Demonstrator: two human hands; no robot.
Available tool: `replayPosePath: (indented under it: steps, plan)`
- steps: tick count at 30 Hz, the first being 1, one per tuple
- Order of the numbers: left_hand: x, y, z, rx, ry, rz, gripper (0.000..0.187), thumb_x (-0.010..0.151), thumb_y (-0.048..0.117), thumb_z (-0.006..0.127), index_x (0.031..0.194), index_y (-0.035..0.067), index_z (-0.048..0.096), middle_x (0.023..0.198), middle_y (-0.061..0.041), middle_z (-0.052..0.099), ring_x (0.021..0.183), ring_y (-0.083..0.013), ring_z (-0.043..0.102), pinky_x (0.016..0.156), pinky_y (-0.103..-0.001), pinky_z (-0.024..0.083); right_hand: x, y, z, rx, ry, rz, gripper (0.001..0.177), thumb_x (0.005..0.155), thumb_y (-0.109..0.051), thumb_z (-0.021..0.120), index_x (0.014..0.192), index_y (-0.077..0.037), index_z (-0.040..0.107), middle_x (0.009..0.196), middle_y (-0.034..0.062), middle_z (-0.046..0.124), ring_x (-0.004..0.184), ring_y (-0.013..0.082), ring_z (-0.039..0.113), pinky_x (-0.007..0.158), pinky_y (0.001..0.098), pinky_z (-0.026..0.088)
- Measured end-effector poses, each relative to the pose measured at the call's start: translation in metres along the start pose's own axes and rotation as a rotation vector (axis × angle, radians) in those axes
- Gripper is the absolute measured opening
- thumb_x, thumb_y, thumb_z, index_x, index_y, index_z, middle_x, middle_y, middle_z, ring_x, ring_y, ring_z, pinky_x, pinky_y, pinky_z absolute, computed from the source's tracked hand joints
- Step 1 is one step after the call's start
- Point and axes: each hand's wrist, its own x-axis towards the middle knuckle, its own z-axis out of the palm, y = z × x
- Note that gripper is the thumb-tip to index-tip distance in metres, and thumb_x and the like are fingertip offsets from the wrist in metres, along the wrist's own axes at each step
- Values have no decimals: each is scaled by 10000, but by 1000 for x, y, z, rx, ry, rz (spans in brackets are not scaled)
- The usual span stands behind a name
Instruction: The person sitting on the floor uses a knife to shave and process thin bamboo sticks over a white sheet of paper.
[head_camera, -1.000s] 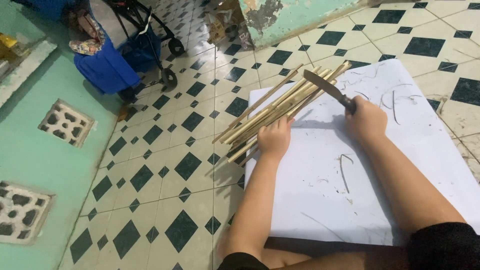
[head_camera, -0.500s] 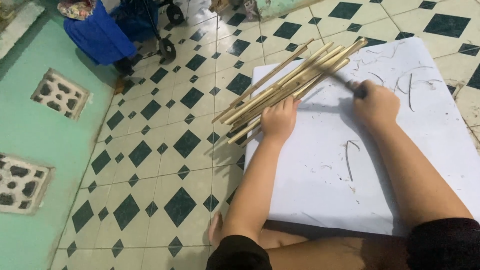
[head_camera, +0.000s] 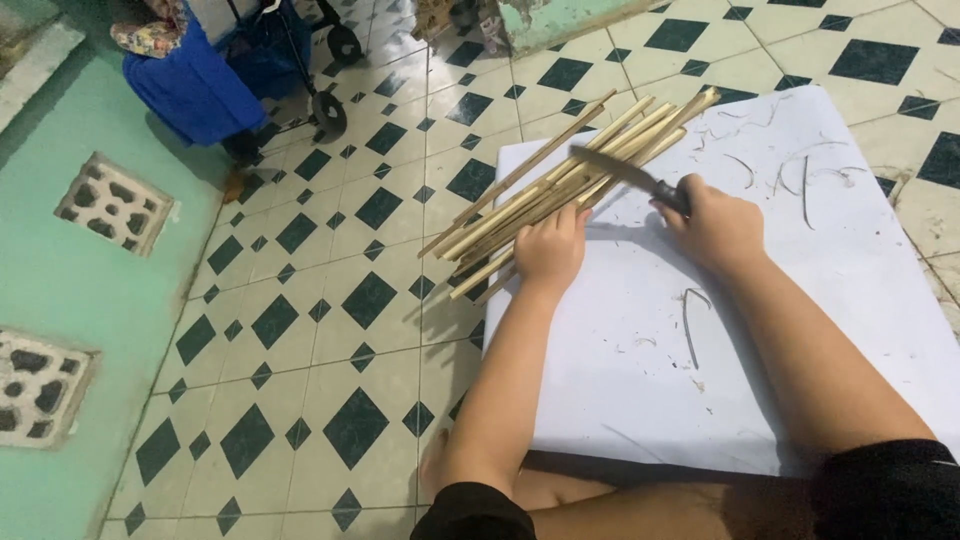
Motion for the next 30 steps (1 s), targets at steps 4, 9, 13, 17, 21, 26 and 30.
replayPosePath:
  steps: [4,9,13,17,21,26,30]
  plan:
    - [-3,-1,2,-14,-21,1,243,835,337,548,729,121,579,422,57,436,332,-90,449,364,-223,317,7,23,17,128,87,74,353,920,-383,500,1016,-44,526,767,231,627,736,407,631,637,484,477]
    - [-6,-1,8,-17,-7,-15,266,857,355,513,758,120,588,420,58,434,329,-91,454,361,-224,307,-3,2,4,-62,35,-103,380,956,-438,375,995,-96,536,764,137,649,722,292,667,646,375,511]
    - [-4,0,5,-19,-18,-9,273,841,354,525,693,127,556,407,45,420,315,-112,448,355,-244,323,8,27,27,1,206,-57,365,984,-430,417,904,-91,526,645,131,602,633,330,638,548,401,487]
    - [-2,0,2,-13,-19,-16,269,847,348,519,692,130,552,410,56,417,327,-98,452,359,-230,320,-4,9,12,-50,294,-144,328,955,-427,477,856,-123,548,627,79,601,601,260,637,523,319,478]
    - [-2,0,4,-29,-19,4,278,839,337,528,659,126,526,413,36,408,333,-124,460,354,-244,325,3,18,14,-20,203,-76,337,941,-431,462,889,-118,575,676,111,618,631,307,637,535,374,476]
    - [-2,1,4,-32,-14,-1,281,841,337,523,647,134,509,407,42,398,335,-124,462,356,-247,334,-3,8,5,-55,199,-99,350,931,-464,461,887,-140,585,680,77,627,629,260,648,548,328,486]
    - [-4,1,9,-49,-29,-3,285,832,347,525,639,138,504,414,32,410,362,-140,485,363,-256,343,1,15,10,-42,159,-78,363,920,-471,462,898,-136,601,694,89,641,639,276,652,551,341,495]
